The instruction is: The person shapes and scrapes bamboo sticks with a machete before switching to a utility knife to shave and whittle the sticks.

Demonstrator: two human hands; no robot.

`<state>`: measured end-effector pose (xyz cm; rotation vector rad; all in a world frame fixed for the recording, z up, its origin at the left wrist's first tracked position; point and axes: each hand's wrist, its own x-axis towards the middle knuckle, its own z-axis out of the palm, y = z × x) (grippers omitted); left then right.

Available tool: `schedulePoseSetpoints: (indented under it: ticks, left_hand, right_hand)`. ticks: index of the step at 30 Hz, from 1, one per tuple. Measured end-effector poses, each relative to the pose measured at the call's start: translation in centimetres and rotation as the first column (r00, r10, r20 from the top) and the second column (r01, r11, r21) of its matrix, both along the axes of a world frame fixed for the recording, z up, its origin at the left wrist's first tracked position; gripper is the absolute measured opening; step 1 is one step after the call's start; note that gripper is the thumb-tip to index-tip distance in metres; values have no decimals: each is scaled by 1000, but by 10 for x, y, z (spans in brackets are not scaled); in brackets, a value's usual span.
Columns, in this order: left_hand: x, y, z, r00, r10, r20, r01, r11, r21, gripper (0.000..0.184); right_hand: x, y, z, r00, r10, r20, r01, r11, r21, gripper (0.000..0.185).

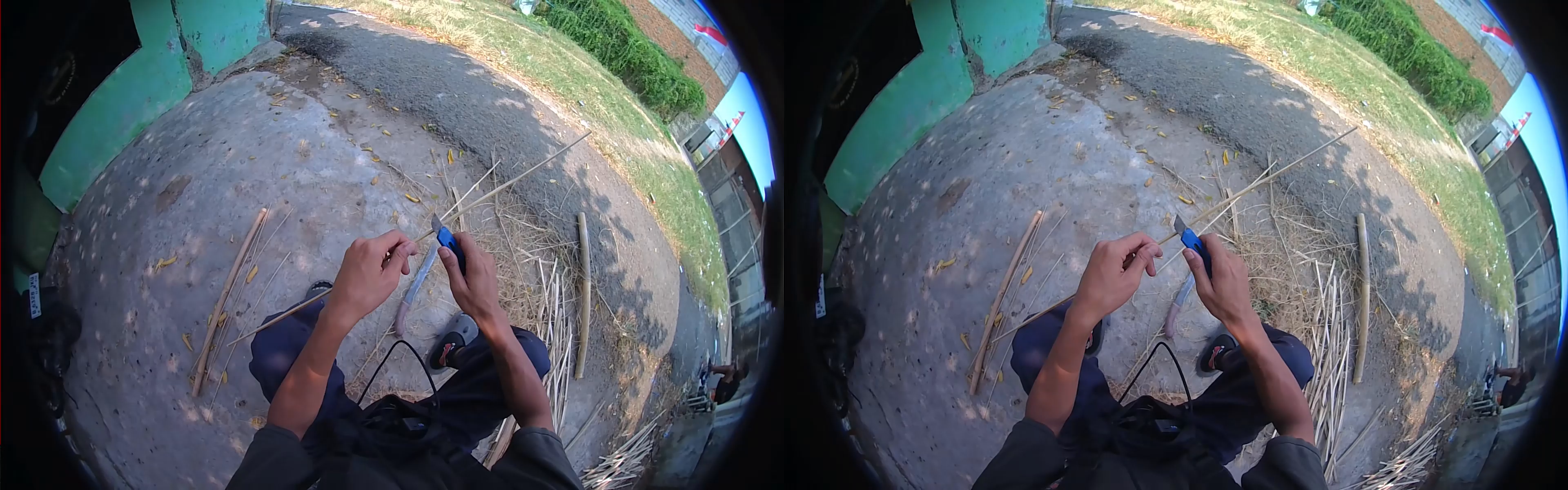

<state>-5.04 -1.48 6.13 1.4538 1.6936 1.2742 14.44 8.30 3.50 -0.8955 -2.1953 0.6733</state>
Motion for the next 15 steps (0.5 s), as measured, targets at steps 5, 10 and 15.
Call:
schedulePoseSetpoints:
  ticks: [5,10,15]
  left_hand:
    - [4,2,-6,998,53,18,-54,997,60,18]
    - [4,2,-5,998,69,8,-69,995,71,17]
    - [7,5,-11,993,102,-53,-92,980,176,17]
  right_hand:
    - [-2,-3,1,999,14,32,-14,1000,0,28]
    - [-3,-4,2,998,29,52,-30,999,24,28]
    - [-1,-3,0,999,31,27,-32,998,45,26]
